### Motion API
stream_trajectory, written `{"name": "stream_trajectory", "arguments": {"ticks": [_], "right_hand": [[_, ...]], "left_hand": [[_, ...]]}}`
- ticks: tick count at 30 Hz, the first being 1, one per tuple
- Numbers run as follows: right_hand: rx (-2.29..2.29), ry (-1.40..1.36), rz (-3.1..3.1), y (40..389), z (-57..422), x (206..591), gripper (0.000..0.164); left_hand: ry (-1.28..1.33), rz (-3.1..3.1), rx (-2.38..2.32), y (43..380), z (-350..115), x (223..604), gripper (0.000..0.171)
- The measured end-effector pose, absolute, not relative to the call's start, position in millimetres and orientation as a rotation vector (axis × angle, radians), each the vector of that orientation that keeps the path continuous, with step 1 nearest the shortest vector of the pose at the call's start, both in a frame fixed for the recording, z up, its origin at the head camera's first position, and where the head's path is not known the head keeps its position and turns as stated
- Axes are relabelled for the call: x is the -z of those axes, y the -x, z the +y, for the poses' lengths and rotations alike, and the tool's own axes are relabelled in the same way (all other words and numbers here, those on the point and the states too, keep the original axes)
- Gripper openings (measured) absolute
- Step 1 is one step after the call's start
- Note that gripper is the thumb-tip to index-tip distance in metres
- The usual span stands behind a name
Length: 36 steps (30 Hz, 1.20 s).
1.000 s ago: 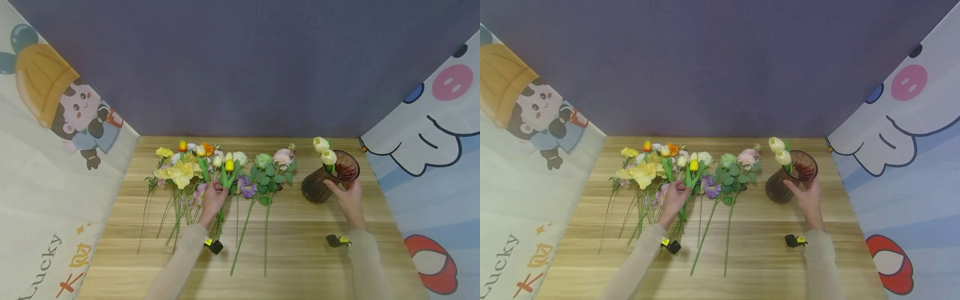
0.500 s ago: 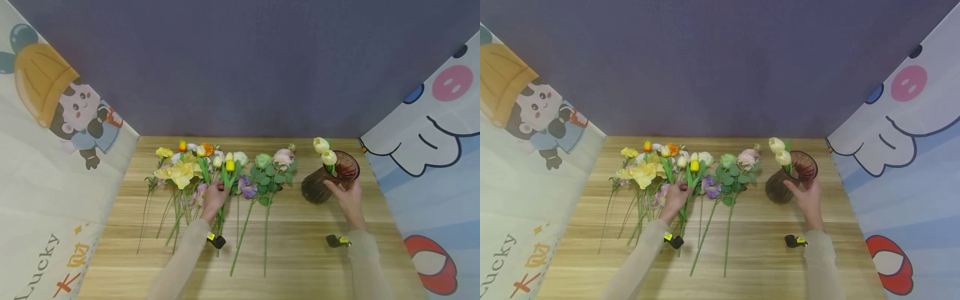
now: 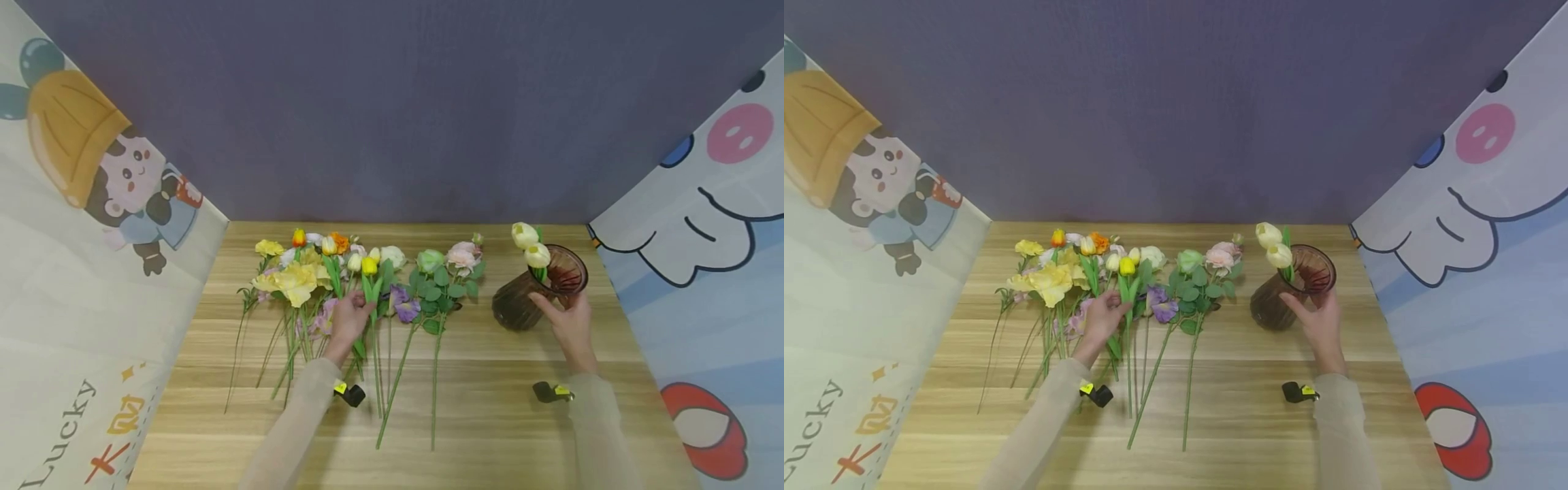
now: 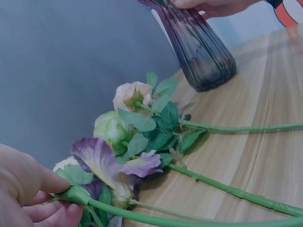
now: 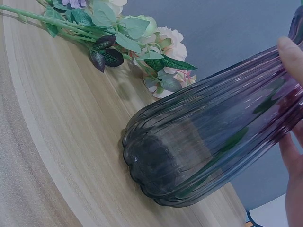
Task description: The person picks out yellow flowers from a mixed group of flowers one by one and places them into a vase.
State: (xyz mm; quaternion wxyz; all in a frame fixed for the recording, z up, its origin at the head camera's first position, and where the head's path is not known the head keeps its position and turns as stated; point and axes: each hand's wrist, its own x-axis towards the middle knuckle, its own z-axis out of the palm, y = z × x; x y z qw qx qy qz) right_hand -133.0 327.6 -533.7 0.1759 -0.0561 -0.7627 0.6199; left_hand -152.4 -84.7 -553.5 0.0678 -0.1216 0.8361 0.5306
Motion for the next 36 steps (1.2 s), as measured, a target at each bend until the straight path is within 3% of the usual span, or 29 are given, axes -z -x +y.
{"name": "stream_trajectory", "arguments": {"ticks": [10, 24, 36], "right_hand": [[-1.752, 0.198, -2.170, 134, 328, 533, 0.075], [-1.753, 0.240, -2.193, 133, 329, 534, 0.076], [-1.739, 0.230, -2.193, 134, 329, 535, 0.076]], "left_hand": [[0.353, 2.435, -1.762, 153, -84, 539, 0.046], [0.229, 2.233, -2.051, 157, -79, 514, 0.067], [0.155, 2.169, -2.168, 163, -69, 491, 0.033]]}}
